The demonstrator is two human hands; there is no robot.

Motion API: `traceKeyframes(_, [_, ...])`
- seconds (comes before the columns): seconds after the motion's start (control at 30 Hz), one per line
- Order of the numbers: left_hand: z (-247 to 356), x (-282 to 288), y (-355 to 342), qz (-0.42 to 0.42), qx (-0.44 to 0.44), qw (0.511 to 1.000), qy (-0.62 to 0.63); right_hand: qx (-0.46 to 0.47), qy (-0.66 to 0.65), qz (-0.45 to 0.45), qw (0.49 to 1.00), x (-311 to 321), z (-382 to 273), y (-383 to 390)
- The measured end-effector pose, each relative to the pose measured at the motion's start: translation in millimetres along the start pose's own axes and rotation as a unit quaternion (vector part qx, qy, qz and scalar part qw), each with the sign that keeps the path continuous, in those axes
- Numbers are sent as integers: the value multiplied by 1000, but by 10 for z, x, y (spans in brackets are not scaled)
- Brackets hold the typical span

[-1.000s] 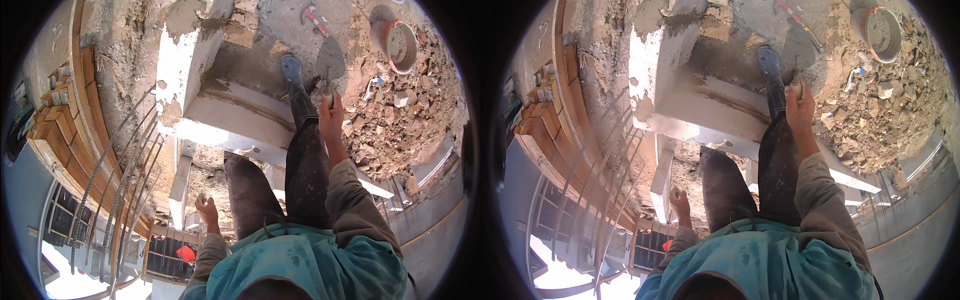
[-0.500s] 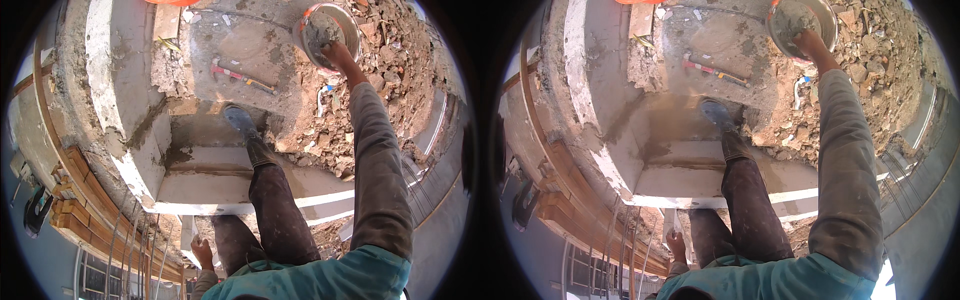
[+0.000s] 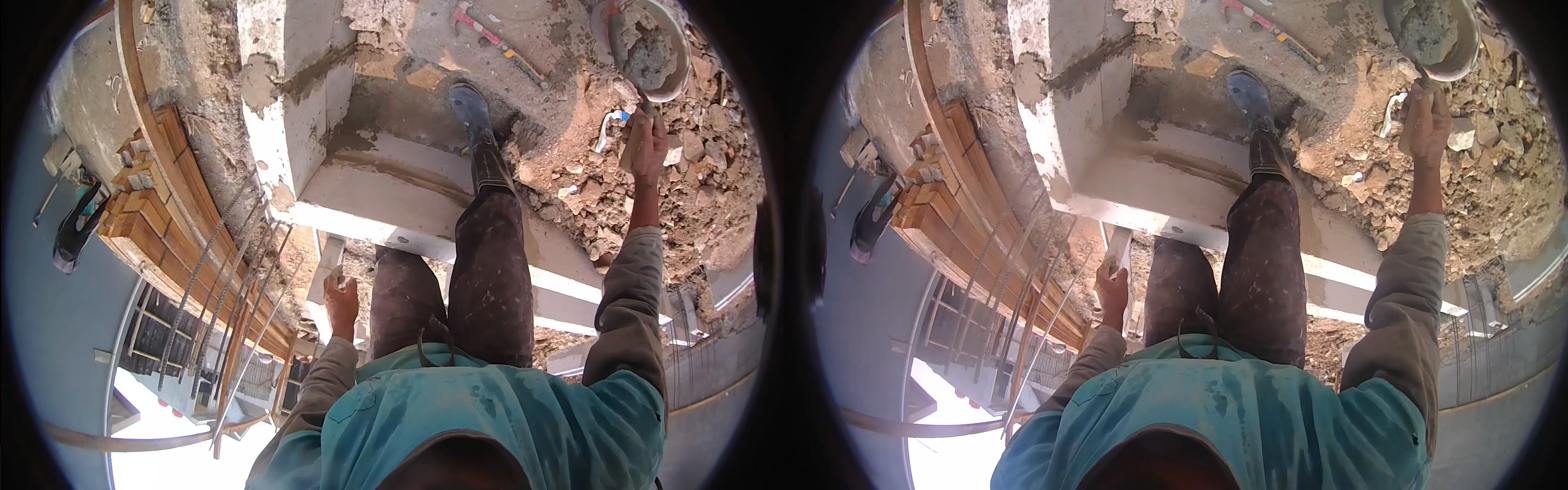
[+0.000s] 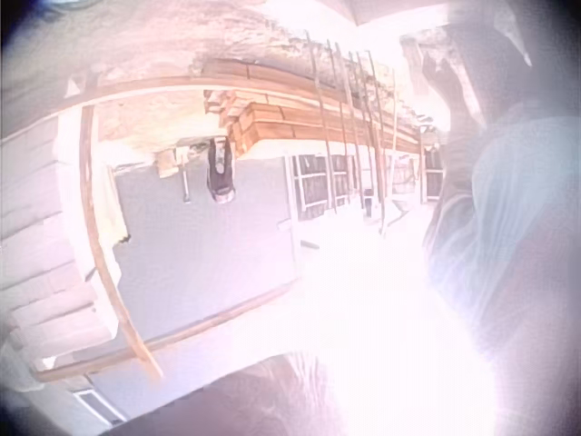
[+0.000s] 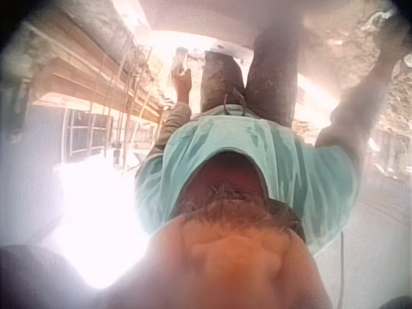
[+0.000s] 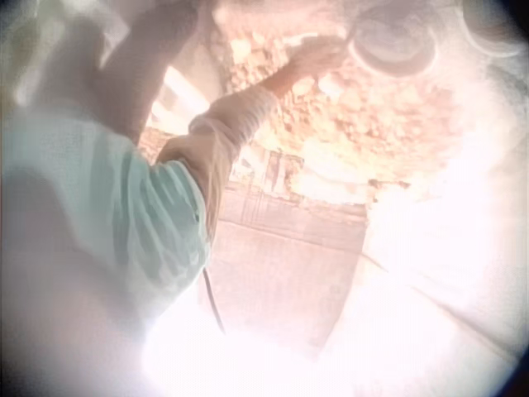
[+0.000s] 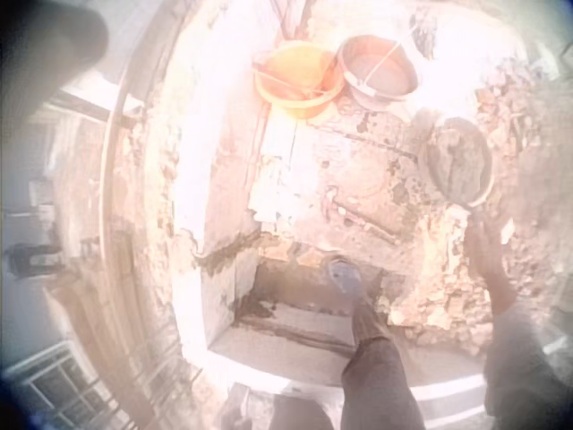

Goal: The person works on a construction site, using a trowel to apply mortar to a concrete beam. They then use a tape measure to measure the beam and a hand saw to cut a piece of wood, placing the cut wood into the formwork.

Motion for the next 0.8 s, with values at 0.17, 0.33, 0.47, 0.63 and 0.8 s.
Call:
traceKeyframes(0.17, [-811, -98, 158, 31, -2, 996, 85, 14, 56, 67, 996, -1151, -53, 904])
traceKeyframes(0.33, [-1505, 23, 376, 41, 108, 978, 175, 41, 396, 77, 914, -2693, 1042, 1774])
traceKeyframes(0.47, [-1968, 126, 583, 81, 113, 984, 108, -19, 241, -207, 948, -4183, 998, 2472])
traceKeyframes(0.63, [-2186, -82, 775, 40, 144, 983, 104, 1, 87, -135, 987, -3456, 186, 2403])
traceKeyframes(0.8, [-1573, -122, 678, 3, 112, 991, 75, 15, 321, 60, 945, -1112, -149, 954])
Point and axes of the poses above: each hand's wrist, its own y-axis away from the middle knuckle, its own x-axis out of the back of the hand, z = x × y, the point moved 1 cm from there along -y, towards the middle knuckle, and after that the axes turned 9 degrees about -z, right-handed, at the moved point
